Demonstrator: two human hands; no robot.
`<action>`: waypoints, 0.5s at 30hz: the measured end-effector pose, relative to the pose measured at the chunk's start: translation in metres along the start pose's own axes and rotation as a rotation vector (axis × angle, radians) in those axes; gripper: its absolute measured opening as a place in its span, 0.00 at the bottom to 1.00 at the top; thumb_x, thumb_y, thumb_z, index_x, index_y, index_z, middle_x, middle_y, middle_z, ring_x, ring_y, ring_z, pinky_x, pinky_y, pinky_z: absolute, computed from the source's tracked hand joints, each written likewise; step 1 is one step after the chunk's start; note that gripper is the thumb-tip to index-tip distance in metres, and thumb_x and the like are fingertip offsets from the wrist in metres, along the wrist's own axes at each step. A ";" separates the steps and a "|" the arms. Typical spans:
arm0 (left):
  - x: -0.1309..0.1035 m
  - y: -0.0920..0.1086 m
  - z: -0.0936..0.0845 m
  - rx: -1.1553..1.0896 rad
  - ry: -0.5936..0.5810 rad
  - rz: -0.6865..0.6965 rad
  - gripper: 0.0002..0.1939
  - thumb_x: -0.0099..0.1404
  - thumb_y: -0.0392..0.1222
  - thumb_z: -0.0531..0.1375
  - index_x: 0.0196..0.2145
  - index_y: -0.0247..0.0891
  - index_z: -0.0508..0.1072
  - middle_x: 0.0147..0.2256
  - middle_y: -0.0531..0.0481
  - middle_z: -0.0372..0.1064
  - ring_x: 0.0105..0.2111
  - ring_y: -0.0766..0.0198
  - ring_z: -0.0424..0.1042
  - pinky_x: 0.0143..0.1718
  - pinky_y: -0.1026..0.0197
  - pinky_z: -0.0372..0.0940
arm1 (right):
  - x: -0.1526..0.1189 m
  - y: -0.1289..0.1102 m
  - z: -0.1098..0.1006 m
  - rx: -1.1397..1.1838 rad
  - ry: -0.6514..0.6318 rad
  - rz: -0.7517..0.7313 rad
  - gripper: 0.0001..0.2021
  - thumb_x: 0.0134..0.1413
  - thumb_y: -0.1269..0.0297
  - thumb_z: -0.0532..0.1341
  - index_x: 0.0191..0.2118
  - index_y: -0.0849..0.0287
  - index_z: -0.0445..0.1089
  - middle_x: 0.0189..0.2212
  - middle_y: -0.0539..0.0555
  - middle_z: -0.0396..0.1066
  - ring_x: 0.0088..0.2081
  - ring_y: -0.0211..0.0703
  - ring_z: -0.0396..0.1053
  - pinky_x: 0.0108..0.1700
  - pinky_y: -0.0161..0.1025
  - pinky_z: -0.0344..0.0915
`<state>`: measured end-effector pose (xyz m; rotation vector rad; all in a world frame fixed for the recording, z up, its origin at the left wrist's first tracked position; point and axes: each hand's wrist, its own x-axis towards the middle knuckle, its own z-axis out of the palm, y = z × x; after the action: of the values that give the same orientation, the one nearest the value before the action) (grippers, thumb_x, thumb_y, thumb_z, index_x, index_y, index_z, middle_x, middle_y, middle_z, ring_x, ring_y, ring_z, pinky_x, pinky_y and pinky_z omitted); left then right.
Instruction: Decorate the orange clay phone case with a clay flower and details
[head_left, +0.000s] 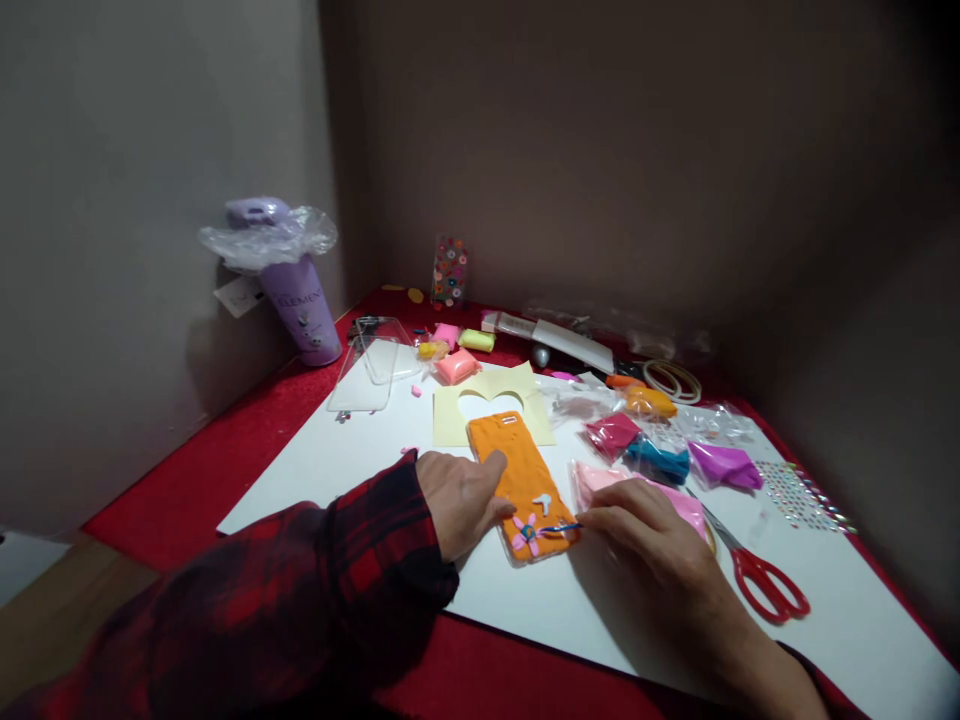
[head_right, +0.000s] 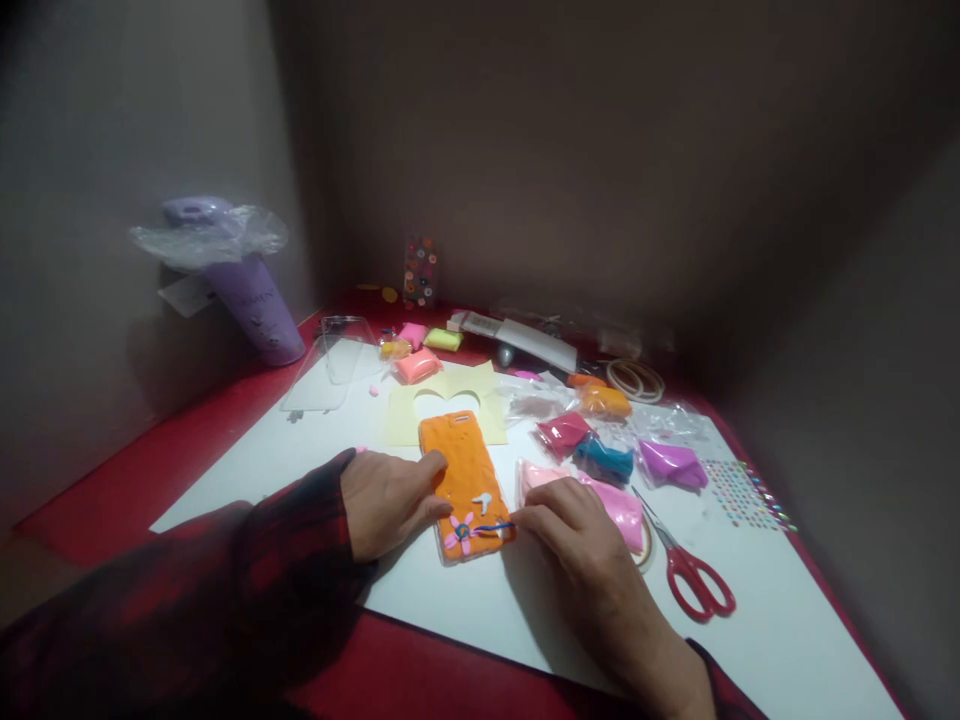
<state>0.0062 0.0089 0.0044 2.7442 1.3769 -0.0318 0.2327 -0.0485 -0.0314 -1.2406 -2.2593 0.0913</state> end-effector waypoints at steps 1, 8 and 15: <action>0.000 0.000 -0.001 -0.007 -0.003 -0.005 0.14 0.63 0.52 0.49 0.38 0.40 0.63 0.28 0.46 0.73 0.29 0.54 0.73 0.26 0.60 0.58 | 0.000 0.001 -0.001 0.000 0.025 -0.004 0.11 0.56 0.74 0.51 0.39 0.57 0.68 0.34 0.56 0.67 0.37 0.42 0.65 0.35 0.39 0.64; -0.002 0.001 -0.003 -0.027 0.009 -0.006 0.15 0.62 0.53 0.50 0.39 0.40 0.63 0.27 0.47 0.72 0.28 0.55 0.72 0.25 0.60 0.58 | -0.004 -0.003 -0.005 0.026 0.138 0.067 0.08 0.54 0.71 0.54 0.41 0.58 0.65 0.34 0.55 0.71 0.35 0.43 0.69 0.34 0.37 0.65; 0.002 -0.011 0.004 0.070 0.091 -0.174 0.14 0.65 0.45 0.44 0.38 0.39 0.66 0.27 0.46 0.72 0.27 0.55 0.72 0.25 0.59 0.58 | -0.008 -0.011 0.001 0.070 0.086 0.267 0.07 0.56 0.68 0.53 0.40 0.55 0.65 0.31 0.51 0.72 0.28 0.38 0.69 0.28 0.33 0.64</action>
<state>-0.0015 0.0162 -0.0001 2.7027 1.6666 0.0374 0.2270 -0.0607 -0.0318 -1.4727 -1.9907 0.2099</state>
